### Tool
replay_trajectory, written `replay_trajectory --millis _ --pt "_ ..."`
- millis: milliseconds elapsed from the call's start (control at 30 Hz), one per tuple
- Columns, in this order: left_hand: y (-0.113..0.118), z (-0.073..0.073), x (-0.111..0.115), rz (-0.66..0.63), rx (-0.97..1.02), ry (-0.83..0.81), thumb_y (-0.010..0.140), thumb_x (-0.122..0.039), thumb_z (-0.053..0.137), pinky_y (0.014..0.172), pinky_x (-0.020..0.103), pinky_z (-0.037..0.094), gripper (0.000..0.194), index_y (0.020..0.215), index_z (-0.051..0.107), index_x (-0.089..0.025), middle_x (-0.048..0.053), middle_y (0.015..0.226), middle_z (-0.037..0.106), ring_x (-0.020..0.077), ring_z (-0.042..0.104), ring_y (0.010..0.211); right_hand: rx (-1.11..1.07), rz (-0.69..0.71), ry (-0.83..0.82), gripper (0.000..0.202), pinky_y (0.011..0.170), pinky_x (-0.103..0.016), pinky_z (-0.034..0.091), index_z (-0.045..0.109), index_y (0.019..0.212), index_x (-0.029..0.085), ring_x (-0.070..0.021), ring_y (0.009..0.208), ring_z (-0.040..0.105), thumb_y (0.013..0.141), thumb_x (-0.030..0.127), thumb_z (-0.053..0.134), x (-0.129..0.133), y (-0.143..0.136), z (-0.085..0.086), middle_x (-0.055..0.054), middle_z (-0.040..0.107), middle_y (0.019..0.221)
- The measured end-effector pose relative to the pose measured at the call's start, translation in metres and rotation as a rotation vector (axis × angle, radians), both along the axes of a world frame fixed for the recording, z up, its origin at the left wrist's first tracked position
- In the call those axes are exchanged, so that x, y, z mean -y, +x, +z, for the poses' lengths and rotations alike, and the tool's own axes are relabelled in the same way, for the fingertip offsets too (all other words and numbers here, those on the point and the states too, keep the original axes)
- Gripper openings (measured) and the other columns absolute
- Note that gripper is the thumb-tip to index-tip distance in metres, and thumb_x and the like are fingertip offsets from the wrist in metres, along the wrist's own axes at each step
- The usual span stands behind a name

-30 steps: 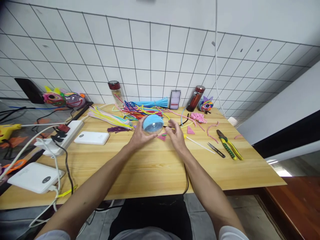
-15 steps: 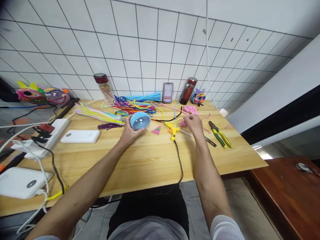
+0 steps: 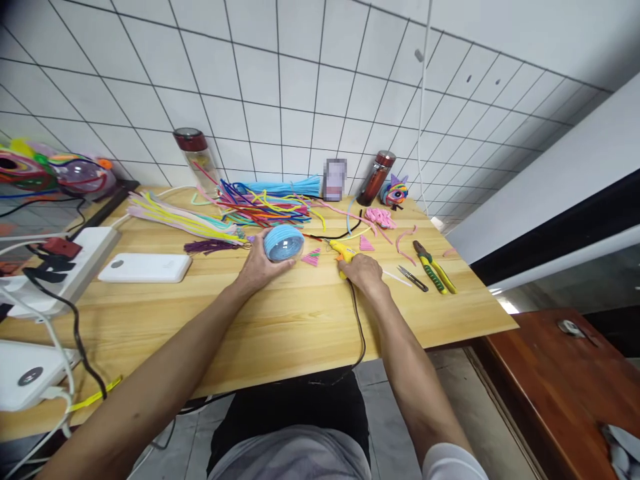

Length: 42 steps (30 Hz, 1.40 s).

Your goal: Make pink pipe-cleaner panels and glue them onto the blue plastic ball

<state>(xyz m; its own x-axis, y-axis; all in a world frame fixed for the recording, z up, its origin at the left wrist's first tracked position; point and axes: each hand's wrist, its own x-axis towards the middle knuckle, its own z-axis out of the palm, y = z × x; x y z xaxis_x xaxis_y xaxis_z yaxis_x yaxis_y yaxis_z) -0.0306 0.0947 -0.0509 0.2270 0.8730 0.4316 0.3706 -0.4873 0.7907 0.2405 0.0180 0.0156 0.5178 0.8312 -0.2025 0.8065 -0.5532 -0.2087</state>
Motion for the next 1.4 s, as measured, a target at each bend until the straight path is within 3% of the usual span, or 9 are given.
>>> replay_trajectory --millis 167,300,433,600,767,933,1033,1200,1400 --pt "-0.001 0.0 0.0 0.002 -0.006 -0.014 0.069 -0.053 0.093 0.122 0.056 0.049 0.105 0.154 0.04 -0.02 0.019 0.15 0.057 0.0377 0.058 0.143 -0.162 -0.028 0.178 0.037 0.076 -0.035 0.056 0.07 0.105 0.019 -0.0293 0.089 0.079 0.095 0.053 0.06 0.016 0.014 0.007 -0.014 0.082 0.096" --pt "-0.001 0.002 0.001 -0.012 0.001 -0.013 0.069 -0.052 0.094 0.12 0.055 0.05 0.104 0.153 0.042 -0.021 0.018 0.148 0.059 0.0365 0.06 0.139 -0.74 0.029 0.643 0.035 0.067 -0.034 0.051 0.058 0.097 0.025 -0.0208 0.066 0.065 0.081 0.053 0.073 0.039 0.013 0.017 -0.001 0.071 0.075" --pt "-0.001 0.005 0.003 -0.028 -0.002 -0.004 0.07 -0.052 0.093 0.12 0.055 0.05 0.102 0.152 0.043 -0.018 0.019 0.146 0.059 0.0366 0.06 0.138 -1.051 0.214 0.685 0.033 0.064 -0.036 0.046 0.064 0.098 0.025 -0.0195 0.063 0.057 0.081 0.051 0.076 0.056 -0.004 0.027 0.001 0.063 0.07" --pt "0.001 0.002 0.002 0.008 0.005 0.062 0.068 -0.05 0.096 0.121 0.056 0.049 0.104 0.151 0.044 -0.017 0.019 0.145 0.06 0.0377 0.059 0.14 -1.015 0.311 0.687 0.029 0.061 -0.036 0.043 0.072 0.1 0.024 -0.0192 0.063 0.054 0.085 0.049 0.073 0.054 -0.036 0.039 -0.001 0.063 0.073" --pt "0.003 -0.004 -0.001 0.023 -0.005 0.134 0.067 -0.048 0.099 0.121 0.057 0.049 0.103 0.151 0.046 -0.019 0.017 0.145 0.061 0.0379 0.059 0.14 -0.893 0.462 0.674 0.028 0.068 -0.037 0.05 0.076 0.098 0.024 -0.021 0.074 0.06 0.086 0.049 0.076 0.038 -0.055 0.047 -0.007 0.077 0.096" --pt "0.004 -0.004 -0.002 0.028 -0.023 0.127 0.067 -0.05 0.099 0.12 0.058 0.049 0.103 0.151 0.047 -0.022 0.016 0.145 0.062 0.0386 0.059 0.139 -0.805 0.496 0.626 0.034 0.064 -0.036 0.049 0.077 0.099 0.023 -0.02 0.069 0.058 0.09 0.056 0.074 0.026 -0.05 0.032 -0.007 0.078 0.093" --pt "0.004 -0.005 -0.003 0.027 0.0 0.095 0.068 -0.051 0.099 0.121 0.057 0.049 0.101 0.15 0.048 -0.022 0.017 0.145 0.062 0.0386 0.058 0.14 -0.814 0.496 0.671 0.036 0.064 -0.037 0.048 0.075 0.096 0.024 -0.0211 0.072 0.06 0.093 0.06 0.071 0.023 -0.042 0.022 -0.008 0.079 0.101" --pt "0.004 -0.004 -0.004 0.016 0.077 -0.017 0.069 -0.053 0.097 0.12 0.056 0.05 0.099 0.148 0.047 -0.02 0.018 0.147 0.061 0.0371 0.06 0.139 -0.861 0.504 0.721 0.035 0.073 -0.038 0.051 0.071 0.083 0.024 -0.0237 0.084 0.066 0.097 0.056 0.068 0.027 -0.035 0.02 -0.01 0.08 0.112" --pt "0.004 0.0 -0.003 -0.022 0.059 -0.047 0.066 -0.052 0.099 0.124 0.055 0.046 0.104 0.15 0.045 -0.019 0.019 0.151 0.059 0.0374 0.056 0.145 -0.792 0.488 0.682 0.031 0.068 -0.033 0.05 0.074 0.092 0.021 -0.0197 0.075 0.06 0.094 0.052 0.072 0.032 -0.038 0.017 -0.006 0.077 0.091"
